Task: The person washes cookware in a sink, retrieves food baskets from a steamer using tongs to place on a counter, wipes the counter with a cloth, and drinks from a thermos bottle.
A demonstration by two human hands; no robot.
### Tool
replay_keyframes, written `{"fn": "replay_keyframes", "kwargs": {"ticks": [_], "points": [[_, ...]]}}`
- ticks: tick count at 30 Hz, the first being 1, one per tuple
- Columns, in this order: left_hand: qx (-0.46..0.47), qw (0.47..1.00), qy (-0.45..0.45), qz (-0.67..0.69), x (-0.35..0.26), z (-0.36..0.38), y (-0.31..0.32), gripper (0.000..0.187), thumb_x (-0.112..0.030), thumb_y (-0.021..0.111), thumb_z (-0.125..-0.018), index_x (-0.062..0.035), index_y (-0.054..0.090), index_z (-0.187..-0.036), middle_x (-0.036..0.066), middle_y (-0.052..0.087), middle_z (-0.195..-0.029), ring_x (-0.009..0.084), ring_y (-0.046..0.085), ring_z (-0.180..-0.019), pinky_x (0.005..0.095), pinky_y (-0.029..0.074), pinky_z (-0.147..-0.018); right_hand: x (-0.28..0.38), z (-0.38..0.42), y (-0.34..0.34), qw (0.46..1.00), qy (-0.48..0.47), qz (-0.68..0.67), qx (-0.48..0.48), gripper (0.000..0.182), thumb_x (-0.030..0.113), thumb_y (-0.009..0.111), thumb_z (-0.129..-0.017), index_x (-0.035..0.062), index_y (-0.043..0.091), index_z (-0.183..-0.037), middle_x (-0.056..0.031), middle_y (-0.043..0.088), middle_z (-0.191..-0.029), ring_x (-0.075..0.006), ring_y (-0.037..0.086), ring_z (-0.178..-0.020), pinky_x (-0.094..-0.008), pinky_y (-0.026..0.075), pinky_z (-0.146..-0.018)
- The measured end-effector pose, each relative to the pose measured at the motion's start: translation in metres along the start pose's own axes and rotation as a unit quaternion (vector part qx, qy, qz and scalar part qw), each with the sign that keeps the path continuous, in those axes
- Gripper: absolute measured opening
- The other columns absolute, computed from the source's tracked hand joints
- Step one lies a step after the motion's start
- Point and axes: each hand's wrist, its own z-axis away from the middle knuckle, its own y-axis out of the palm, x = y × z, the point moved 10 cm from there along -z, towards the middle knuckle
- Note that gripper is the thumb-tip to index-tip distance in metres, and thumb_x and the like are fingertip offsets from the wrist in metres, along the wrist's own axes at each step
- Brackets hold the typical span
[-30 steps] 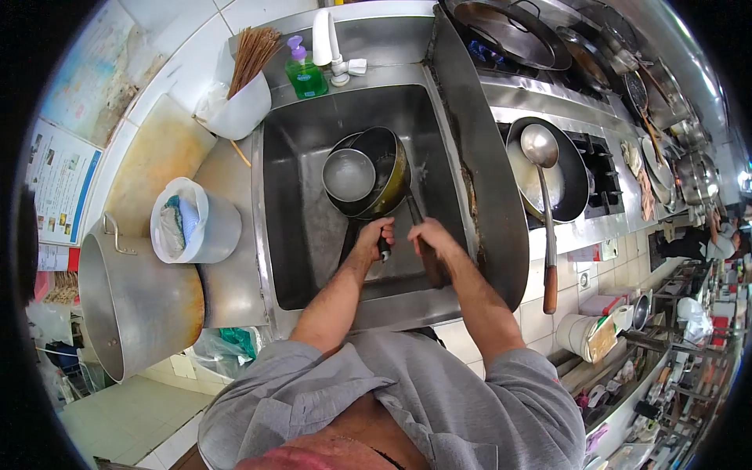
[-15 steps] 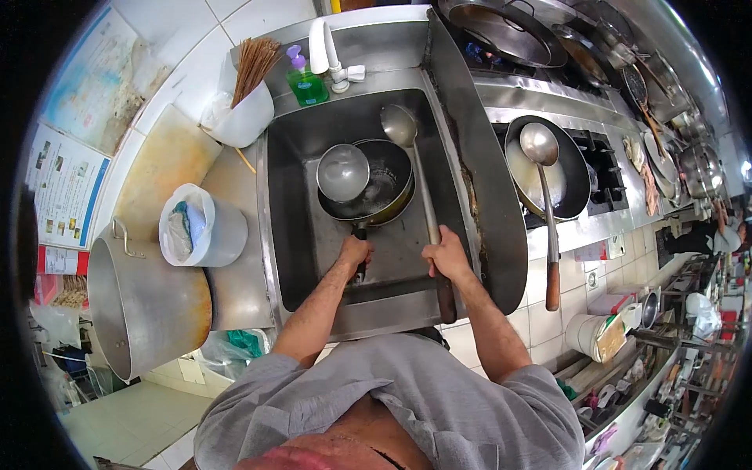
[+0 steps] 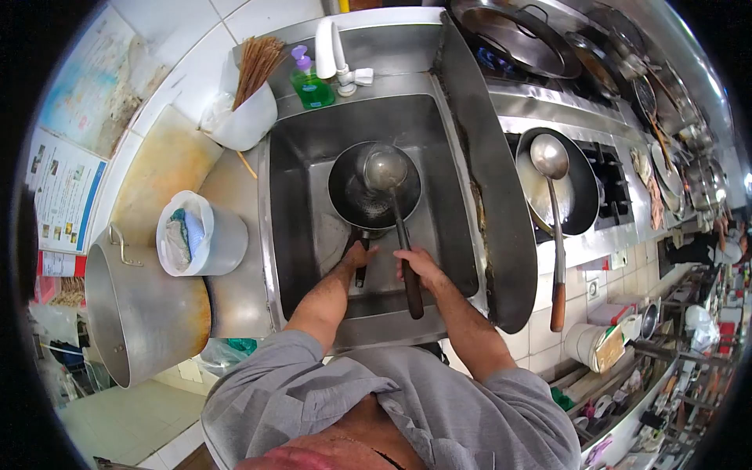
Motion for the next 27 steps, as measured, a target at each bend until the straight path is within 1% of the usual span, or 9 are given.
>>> {"fn": "replay_keyframes", "kwargs": {"ticks": [2, 4, 9, 11, 14, 19, 21, 23, 27], "points": [[-0.022, 0.998, 0.028, -0.055, 0.015, -0.03, 0.012, 0.068, -0.054, 0.061, -0.076, 0.0076, 0.054, -0.104, 0.025, 0.061, -0.098, 0.0346, 0.057, -0.101, 0.0421, 0.044, -0.088, 0.019, -0.015, -0.004, 0.986, -0.031, 0.165, -0.017, 0.031, 0.029, 0.064, -0.079, 0.0011, 0.055, -0.09, -0.0066, 0.057, -0.07, -0.019, 0.057, -0.061, -0.0326, 0.047, -0.054], [0.021, 0.983, 0.139, -0.122, 0.01, -0.057, 0.011, 0.06, -0.049, 0.057, -0.081, 0.0043, 0.054, -0.11, 0.022, 0.061, -0.098, 0.0317, 0.057, -0.101, 0.0414, 0.045, -0.084, 0.056, -0.064, -0.008, 0.867, -0.194, 0.458, -0.017, 0.051, 0.044, 0.062, -0.08, -0.0018, 0.057, -0.102, -0.0111, 0.063, -0.081, -0.0239, 0.059, -0.083, -0.0394, 0.047, -0.069], [-0.093, 0.987, 0.115, 0.054, -0.059, 0.029, -0.121, 0.053, -0.043, 0.057, -0.083, 0.0035, 0.055, -0.108, 0.02, 0.062, -0.098, 0.0324, 0.059, -0.095, 0.0403, 0.046, -0.081, 0.265, -0.089, 0.023, 0.784, -0.434, 0.387, -0.216, 0.057, 0.039, 0.059, -0.08, -0.0032, 0.051, -0.116, -0.0271, 0.055, -0.11, -0.0377, 0.054, -0.104, -0.041, 0.043, -0.086], [-0.084, 0.982, 0.121, 0.119, -0.065, 0.037, -0.126, 0.051, -0.04, 0.057, -0.084, 0.0012, 0.055, -0.112, 0.018, 0.062, -0.102, 0.0282, 0.06, -0.095, 0.0367, 0.046, -0.081, 0.331, -0.106, 0.041, 0.781, -0.462, 0.36, -0.216, 0.067, 0.042, 0.06, -0.079, -0.0053, 0.045, -0.123, -0.029, 0.052, -0.114, -0.0401, 0.049, -0.11, -0.0422, 0.04, -0.092], [-0.033, 0.982, 0.136, 0.127, -0.07, 0.061, -0.088, 0.046, -0.038, 0.062, -0.079, 0.0002, 0.058, -0.105, 0.019, 0.063, -0.09, 0.0289, 0.061, -0.085, 0.0388, 0.047, -0.072, 0.364, -0.142, 0.061, 0.911, -0.322, 0.228, -0.122, 0.081, 0.056, 0.05, -0.083, 0.0118, 0.016, -0.142, -0.0196, 0.051, -0.112, -0.0242, 0.053, -0.093, -0.0355, 0.048, -0.067], [0.013, 0.992, 0.097, 0.079, -0.091, 0.097, 0.004, 0.071, -0.047, 0.063, -0.078, 0.0077, 0.046, -0.121, 0.019, 0.059, -0.103, 0.0273, 0.058, -0.091, 0.0364, 0.048, -0.078, 0.38, -0.203, 0.086, 0.963, -0.238, 0.105, 0.067, 0.051, 0.04, 0.053, -0.086, 0.0077, 0.042, -0.124, -0.0127, 0.057, -0.099, -0.0198, 0.057, -0.077, -0.0315, 0.049, -0.062], [0.187, 0.846, -0.103, 0.489, -0.096, 0.117, 0.049, 0.053, -0.038, 0.061, -0.082, 0.0035, 0.051, -0.114, 0.015, 0.059, -0.093, 0.0252, 0.058, -0.08, 0.0384, 0.049, -0.073, 0.391, -0.225, 0.081, 0.965, -0.234, 0.096, 0.066, 0.046, 0.035, 0.062, -0.083, 0.0063, 0.048, -0.116, -0.0082, 0.058, -0.093, -0.0161, 0.057, -0.072, -0.0307, 0.049, -0.06], [0.232, 0.799, -0.083, 0.549, -0.116, 0.122, 0.06, 0.041, -0.031, 0.059, -0.083, 0.0008, 0.051, -0.108, 0.012, 0.057, -0.087, 0.0232, 0.057, -0.074, 0.0376, 0.049, -0.069, 0.407, -0.225, 0.089, 0.938, -0.319, 0.052, 0.123, 0.027, 0.011, 0.05, -0.086, 0.0046, 0.049, -0.112, -0.0117, 0.059, -0.092, -0.0187, 0.058, -0.078, -0.0311, 0.048, -0.063], [0.243, 0.654, -0.08, 0.712, -0.152, 0.146, 0.03, 0.012, -0.017, 0.053, -0.084, -0.0066, 0.047, -0.087, 0.005, 0.05, -0.075, 0.015, 0.051, -0.061, 0.0312, 0.047, -0.056, 0.409, -0.199, 0.086, 0.939, -0.331, 0.068, 0.071, 0.039, 0.007, 0.071, -0.073, 0.0013, 0.05, -0.106, -0.0073, 0.06, -0.092, -0.0147, 0.058, -0.076, -0.0248, 0.049, -0.064]]}}
